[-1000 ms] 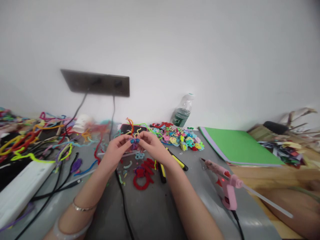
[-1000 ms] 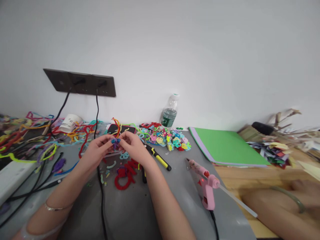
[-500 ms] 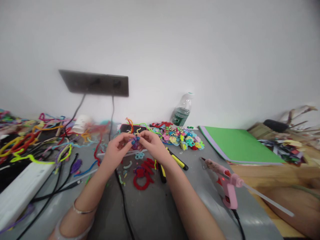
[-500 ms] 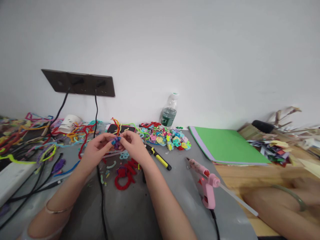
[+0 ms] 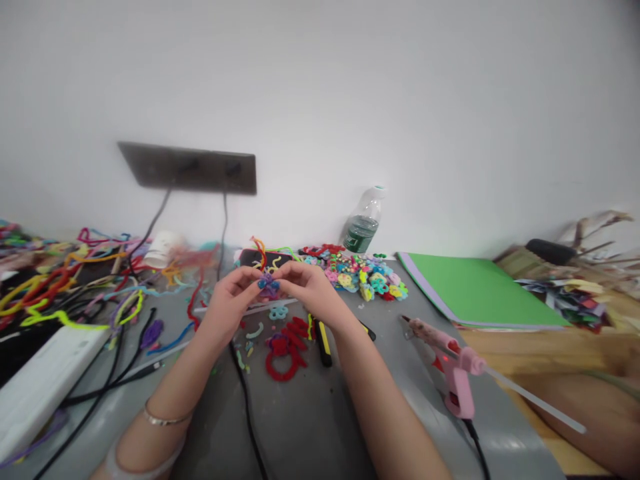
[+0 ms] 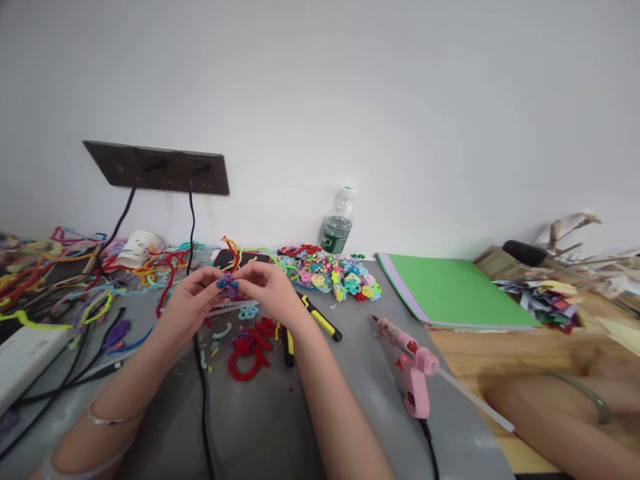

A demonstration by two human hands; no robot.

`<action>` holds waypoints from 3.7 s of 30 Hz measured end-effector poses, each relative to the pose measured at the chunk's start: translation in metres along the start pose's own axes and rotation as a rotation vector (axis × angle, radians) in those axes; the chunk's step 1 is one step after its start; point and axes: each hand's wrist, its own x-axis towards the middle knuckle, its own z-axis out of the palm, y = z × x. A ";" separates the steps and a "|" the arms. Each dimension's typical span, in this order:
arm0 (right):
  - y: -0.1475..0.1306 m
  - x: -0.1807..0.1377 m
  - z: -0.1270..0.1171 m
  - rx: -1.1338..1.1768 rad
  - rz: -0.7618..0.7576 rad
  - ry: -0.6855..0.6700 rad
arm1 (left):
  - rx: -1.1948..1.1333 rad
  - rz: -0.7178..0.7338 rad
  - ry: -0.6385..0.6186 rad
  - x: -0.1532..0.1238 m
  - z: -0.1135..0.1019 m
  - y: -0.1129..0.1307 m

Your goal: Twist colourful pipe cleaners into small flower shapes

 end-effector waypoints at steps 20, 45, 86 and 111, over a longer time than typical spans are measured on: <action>-0.008 -0.003 -0.001 -0.213 -0.053 0.025 | 0.199 0.086 -0.101 0.002 -0.008 0.002; 0.004 -0.001 0.013 -0.563 -0.537 0.261 | -0.170 -0.094 0.059 0.000 0.000 0.005; 0.016 0.004 0.005 0.170 0.084 -0.023 | 0.177 0.014 0.041 -0.002 -0.002 0.008; 0.023 0.007 0.013 0.439 0.165 0.026 | 0.141 0.080 -0.008 -0.001 -0.001 0.003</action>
